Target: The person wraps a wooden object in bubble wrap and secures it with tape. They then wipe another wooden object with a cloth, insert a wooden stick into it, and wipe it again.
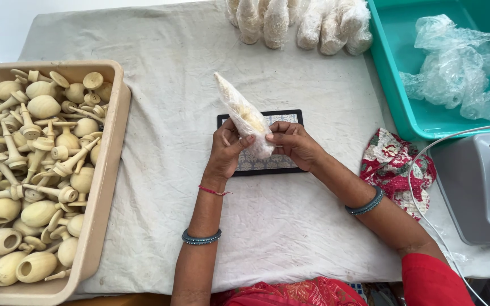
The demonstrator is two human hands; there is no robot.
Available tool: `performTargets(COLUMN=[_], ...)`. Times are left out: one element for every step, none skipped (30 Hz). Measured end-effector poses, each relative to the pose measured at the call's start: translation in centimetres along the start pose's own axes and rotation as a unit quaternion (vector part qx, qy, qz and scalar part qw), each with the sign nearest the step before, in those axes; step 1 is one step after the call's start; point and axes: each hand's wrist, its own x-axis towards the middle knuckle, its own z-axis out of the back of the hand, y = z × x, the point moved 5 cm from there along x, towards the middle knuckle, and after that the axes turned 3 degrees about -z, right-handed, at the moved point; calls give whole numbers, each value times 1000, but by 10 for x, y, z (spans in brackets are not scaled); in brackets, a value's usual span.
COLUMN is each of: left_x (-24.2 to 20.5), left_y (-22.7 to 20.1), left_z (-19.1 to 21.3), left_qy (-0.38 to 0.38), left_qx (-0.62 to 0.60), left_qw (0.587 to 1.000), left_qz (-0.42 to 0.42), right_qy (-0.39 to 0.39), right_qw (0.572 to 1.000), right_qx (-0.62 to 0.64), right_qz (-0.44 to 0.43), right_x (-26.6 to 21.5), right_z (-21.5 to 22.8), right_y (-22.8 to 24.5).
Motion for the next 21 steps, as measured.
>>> performTargets(left_x=[1, 1, 2, 2, 2, 2, 2, 2, 2, 1, 2, 2, 2, 2, 2, 1, 1, 2, 1, 0, -1], left_y=[1, 1, 1, 2, 2, 1, 1, 1, 2, 2, 1, 0, -1, -1, -1, -2, -1, -1, 0, 0, 0], left_z=[-1, 0, 2, 2, 3, 3, 3, 3, 3, 1, -2, -4, -5, -8, -10, -11, -11, -12, -11, -11, -11], left_qy=[0, -24, -48, -48, -54, -60, -60, -64, -67, -68, -61, -55, -56, -47, -39, -39, -40, -40, -40, -24, -9], left_qx=[0, 10, 19, 20, 36, 52, 51, 64, 76, 75, 88, 100, 99, 90, 80, 79, 76, 73, 73, 60, 47], left_qw=[1000, 1000, 999, 999, 998, 996, 996, 995, 994, 994, 993, 992, 992, 993, 995, 995, 995, 996, 996, 997, 998], left_qz=[0, -2, -4, -4, -17, -30, -32, -35, -37, -39, -48, -57, -59, -56, -53, -55, -43, -30, -31, -39, -46], right_qy=[0, -40, -80, -80, -130, -179, -178, -171, -165, -164, -175, -187, -186, -160, -132, -131, -117, -104, -104, -90, -76], right_qw=[1000, 992, 970, 970, 936, 891, 890, 861, 829, 828, 831, 833, 833, 887, 931, 931, 943, 953, 953, 967, 978], right_qx=[0, -83, -164, -164, -239, -310, -311, -366, -419, -420, -416, -412, -413, -340, -263, -265, -247, -228, -228, -205, -180], right_qz=[1, 82, 162, 162, 223, 280, 281, 308, 333, 334, 326, 318, 319, 269, 215, 216, 192, 168, 168, 119, 70], right_x=[-2, -5, -10, -12, -18, -25, -25, -28, -30, -30, -29, -29, -25, -16, -9, -4, 2, 7, 3, 0, -3], right_z=[-4, -5, -8, -9, -8, -9, -11, -17, -22, -22, -21, -19, -13, -3, 7, 15, 24, 32, 23, 16, 7], right_y=[0, 9, 18, 18, 25, 31, 31, 33, 34, 30, 27, 24, 20, 13, 4, 2, -4, -9, 3, 11, 17])
